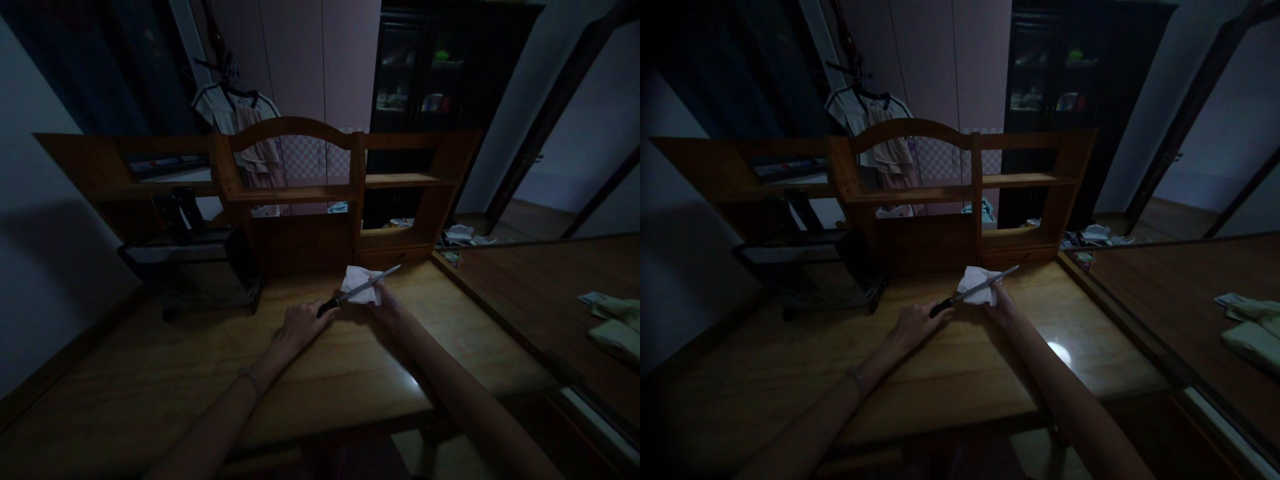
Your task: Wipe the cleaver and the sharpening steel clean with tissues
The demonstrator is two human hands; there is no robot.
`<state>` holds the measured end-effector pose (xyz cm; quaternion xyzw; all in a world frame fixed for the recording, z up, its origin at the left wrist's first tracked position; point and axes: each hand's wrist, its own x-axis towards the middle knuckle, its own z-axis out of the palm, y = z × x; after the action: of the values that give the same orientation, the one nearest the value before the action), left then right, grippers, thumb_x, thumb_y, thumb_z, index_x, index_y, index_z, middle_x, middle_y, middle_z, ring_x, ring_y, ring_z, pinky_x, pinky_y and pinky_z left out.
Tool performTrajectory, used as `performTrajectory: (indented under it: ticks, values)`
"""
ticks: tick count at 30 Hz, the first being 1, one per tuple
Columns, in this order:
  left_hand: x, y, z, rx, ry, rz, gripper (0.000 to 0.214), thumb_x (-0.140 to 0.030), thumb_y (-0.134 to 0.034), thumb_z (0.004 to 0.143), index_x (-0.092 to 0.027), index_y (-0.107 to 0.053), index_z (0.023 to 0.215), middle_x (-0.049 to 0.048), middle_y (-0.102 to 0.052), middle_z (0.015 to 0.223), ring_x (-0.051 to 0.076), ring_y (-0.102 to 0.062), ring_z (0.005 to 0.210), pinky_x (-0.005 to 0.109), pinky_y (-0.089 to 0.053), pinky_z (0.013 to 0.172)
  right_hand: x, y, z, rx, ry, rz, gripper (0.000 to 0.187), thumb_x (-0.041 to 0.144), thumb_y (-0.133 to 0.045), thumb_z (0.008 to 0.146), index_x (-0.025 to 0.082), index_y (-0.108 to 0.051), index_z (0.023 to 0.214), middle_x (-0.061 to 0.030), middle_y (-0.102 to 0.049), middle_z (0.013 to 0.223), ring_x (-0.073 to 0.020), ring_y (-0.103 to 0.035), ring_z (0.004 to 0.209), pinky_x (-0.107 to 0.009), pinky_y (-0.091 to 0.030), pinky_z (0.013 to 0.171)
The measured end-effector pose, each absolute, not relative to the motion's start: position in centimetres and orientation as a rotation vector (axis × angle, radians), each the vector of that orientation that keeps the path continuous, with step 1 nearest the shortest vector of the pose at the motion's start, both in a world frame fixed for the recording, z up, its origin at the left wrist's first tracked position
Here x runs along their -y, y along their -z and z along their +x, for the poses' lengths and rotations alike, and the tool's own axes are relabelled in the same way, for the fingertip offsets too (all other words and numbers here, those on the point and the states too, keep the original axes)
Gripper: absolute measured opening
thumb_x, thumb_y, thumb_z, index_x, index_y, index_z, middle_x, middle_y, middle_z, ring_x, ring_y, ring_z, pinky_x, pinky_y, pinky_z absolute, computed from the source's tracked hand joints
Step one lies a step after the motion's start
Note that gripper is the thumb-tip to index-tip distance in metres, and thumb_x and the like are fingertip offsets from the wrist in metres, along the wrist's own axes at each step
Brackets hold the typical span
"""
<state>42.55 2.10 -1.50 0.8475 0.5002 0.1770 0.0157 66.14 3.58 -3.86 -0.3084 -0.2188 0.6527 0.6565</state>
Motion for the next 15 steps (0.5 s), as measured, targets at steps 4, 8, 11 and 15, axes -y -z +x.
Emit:
performTrajectory:
  ticks: [4, 8, 11, 15]
  values:
    - [-2.3, 1.4, 42.6, -1.591, -0.528, 2.585, 0.059, -0.069, -0.035, 0.087, -0.024, -0.07, 0.103, 0.0091, -0.073, 0.088, 0.025, -0.067, 0.083, 0.03, -0.04, 0.069, -3.0, 3.3, 67.0, 0.479, -1.493, -0.705, 0.019, 0.016, -0.057, 0.084, 0.017, -0.062, 0.102, -0.0056, -0.072, 0.089, -0.0184, -0.07, 0.073, -0.025, -0.059, 0.063]
    - [-2.5, 1.5, 42.6, -1.575, -0.532, 2.518, 0.062, -0.071, -0.034, 0.086, -0.024, -0.07, 0.105, 0.0095, -0.073, 0.09, 0.026, -0.067, 0.085, 0.03, -0.041, 0.069, -2.7, 2.8, 67.2, 0.412, -1.464, -0.695, 0.022, 0.015, -0.054, 0.085, 0.017, -0.061, 0.105, -0.0055, -0.072, 0.09, -0.0203, -0.071, 0.079, -0.03, -0.061, 0.069]
    - [-2.5, 1.5, 42.6, -1.572, -0.547, 2.457, 0.061, -0.07, -0.037, 0.086, -0.024, -0.071, 0.106, 0.0098, -0.073, 0.093, 0.026, -0.067, 0.088, 0.03, -0.041, 0.07, -2.9, 2.7, 66.8, 0.386, -1.463, -0.689, 0.023, 0.015, -0.054, 0.085, 0.016, -0.06, 0.107, -0.0063, -0.072, 0.091, -0.0219, -0.071, 0.08, -0.035, -0.062, 0.07]
    - [-2.6, 1.5, 42.5, -1.508, -0.571, 2.416, 0.061, -0.071, -0.038, 0.085, -0.024, -0.071, 0.107, 0.0099, -0.073, 0.093, 0.026, -0.067, 0.088, 0.029, -0.04, 0.068, -3.2, 2.9, 66.7, 0.372, -1.457, -0.67, 0.022, 0.014, -0.055, 0.084, 0.015, -0.061, 0.105, -0.0074, -0.072, 0.09, -0.0215, -0.071, 0.076, -0.032, -0.061, 0.067]
